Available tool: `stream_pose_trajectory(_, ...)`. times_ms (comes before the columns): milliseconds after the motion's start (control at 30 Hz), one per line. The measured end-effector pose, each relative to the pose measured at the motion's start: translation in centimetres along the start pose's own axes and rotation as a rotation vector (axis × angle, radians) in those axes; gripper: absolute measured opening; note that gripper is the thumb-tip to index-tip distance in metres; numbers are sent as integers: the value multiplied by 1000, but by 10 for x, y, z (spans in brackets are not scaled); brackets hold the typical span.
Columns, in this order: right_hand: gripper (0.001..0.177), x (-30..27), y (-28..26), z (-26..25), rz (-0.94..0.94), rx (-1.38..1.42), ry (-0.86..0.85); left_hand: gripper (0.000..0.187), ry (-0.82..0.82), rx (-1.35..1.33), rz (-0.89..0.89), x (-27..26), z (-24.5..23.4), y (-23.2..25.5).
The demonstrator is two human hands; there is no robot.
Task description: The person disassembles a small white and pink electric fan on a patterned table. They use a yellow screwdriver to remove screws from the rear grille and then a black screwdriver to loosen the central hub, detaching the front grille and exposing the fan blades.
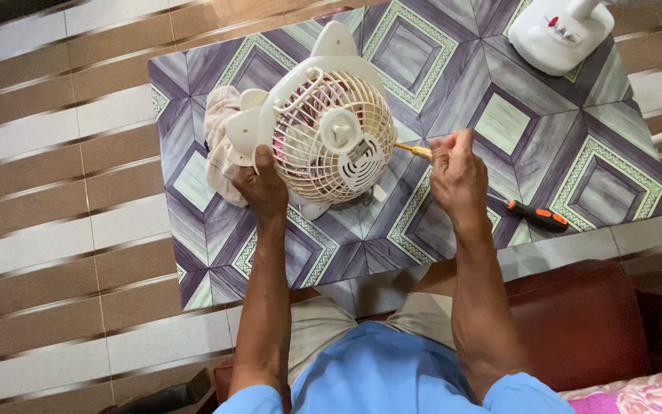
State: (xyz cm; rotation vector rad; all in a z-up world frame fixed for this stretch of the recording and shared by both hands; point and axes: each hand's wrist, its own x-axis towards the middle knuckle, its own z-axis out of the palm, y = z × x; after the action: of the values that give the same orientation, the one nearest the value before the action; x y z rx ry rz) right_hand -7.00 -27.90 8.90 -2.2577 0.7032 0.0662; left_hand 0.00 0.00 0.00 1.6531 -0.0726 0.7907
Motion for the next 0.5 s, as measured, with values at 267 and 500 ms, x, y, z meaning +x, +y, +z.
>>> stream_pose_trajectory(267, 45, 16, 40, 23, -491, 61, 240, 55, 1, 40, -17, -2, -2, 3)
stream_pose_trajectory(500, 30, 7, 36, 15, -714, 80, 245, 53, 20, -32, -37, -1, 0, 6)
